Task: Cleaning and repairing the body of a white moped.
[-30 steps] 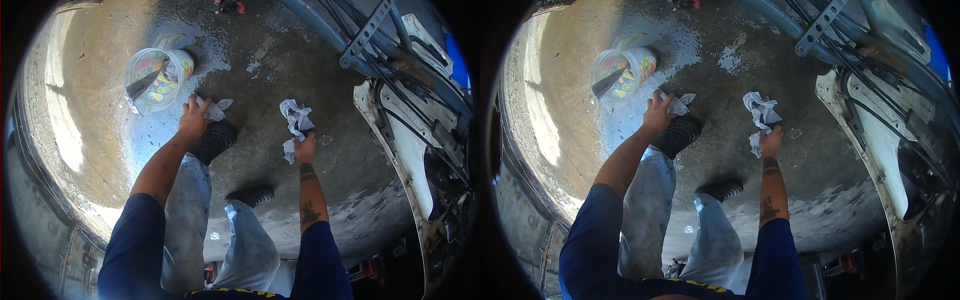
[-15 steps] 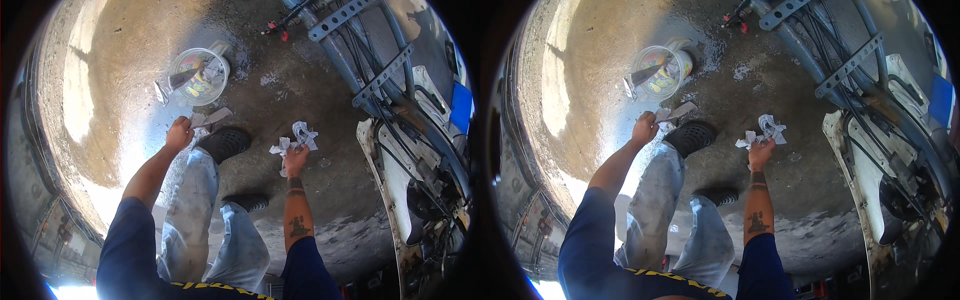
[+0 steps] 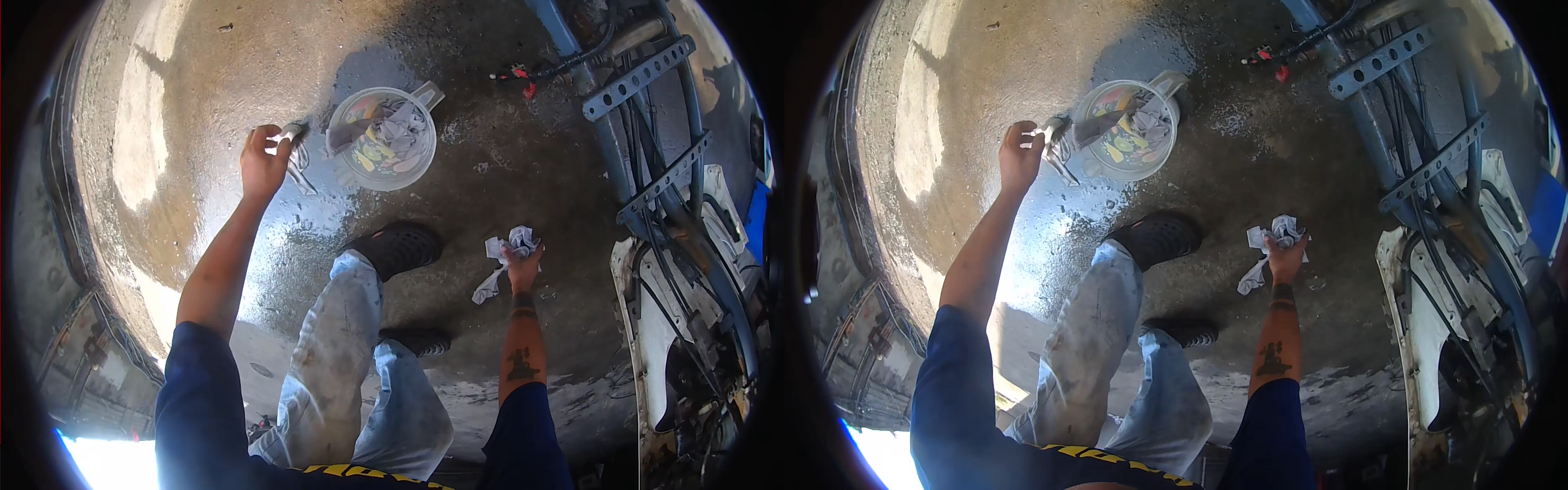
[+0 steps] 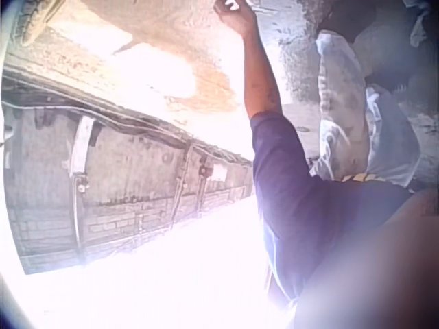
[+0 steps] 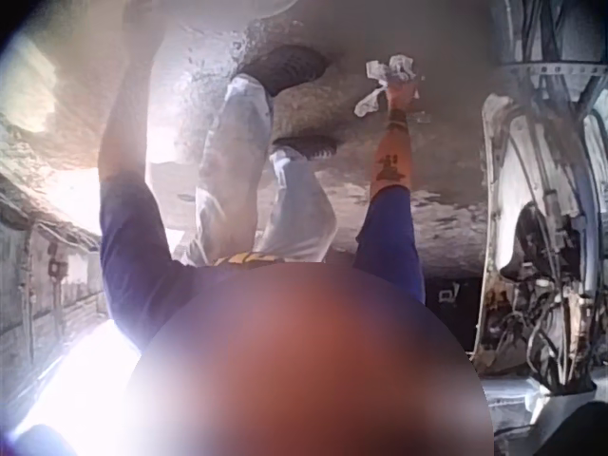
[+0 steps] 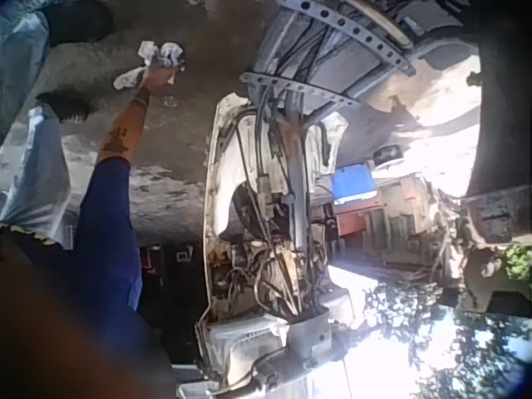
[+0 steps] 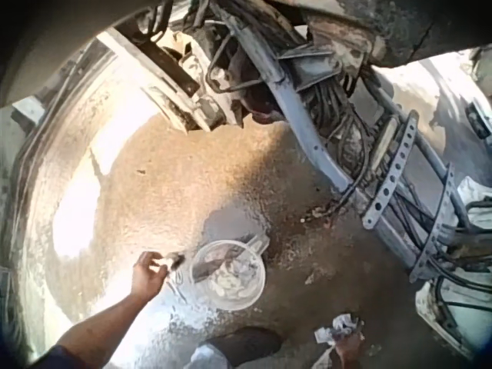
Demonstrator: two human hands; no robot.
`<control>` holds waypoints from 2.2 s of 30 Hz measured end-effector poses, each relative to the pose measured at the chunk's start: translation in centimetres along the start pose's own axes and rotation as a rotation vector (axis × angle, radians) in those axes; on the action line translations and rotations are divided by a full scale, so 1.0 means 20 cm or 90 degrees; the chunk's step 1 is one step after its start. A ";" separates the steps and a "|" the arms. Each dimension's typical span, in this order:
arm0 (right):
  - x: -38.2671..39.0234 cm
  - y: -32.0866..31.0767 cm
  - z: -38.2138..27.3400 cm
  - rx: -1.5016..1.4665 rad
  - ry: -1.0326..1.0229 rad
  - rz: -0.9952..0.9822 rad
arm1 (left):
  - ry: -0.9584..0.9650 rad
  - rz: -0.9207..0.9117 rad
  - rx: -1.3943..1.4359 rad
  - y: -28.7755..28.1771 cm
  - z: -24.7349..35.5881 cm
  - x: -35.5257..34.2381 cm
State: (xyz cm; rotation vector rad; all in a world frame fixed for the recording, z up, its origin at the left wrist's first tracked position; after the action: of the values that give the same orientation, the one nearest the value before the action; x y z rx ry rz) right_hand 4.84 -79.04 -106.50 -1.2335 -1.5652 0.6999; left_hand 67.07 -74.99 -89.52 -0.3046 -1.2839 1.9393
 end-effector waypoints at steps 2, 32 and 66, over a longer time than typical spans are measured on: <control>0.07 -0.02 -0.13 0.045 0.054 -0.019 | 0.242 -0.030 0.059 -0.11 0.41 0.04; 0.65 0.03 -2.59 -0.525 -0.071 -0.525 | 0.038 -0.355 -0.103 -0.92 0.55 0.18; 0.98 -1.75 -1.47 -0.729 0.276 -0.116 | 0.052 -0.431 0.186 -0.40 0.95 -0.02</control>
State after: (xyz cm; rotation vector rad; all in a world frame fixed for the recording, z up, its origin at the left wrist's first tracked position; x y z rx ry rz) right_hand 19.10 -75.58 -58.96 -1.8255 -1.6690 -0.6865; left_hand 60.19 -86.65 -73.85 0.1825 -0.8757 1.4743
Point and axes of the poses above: each hand's wrist, its own x-axis away from the middle knuckle, its own y-axis out of the palm, z = x × y, the point moved 2 cm from there along -x, towards the middle knuckle, and after that the axes turned 1 degree about -z, right-handed, at the moved point
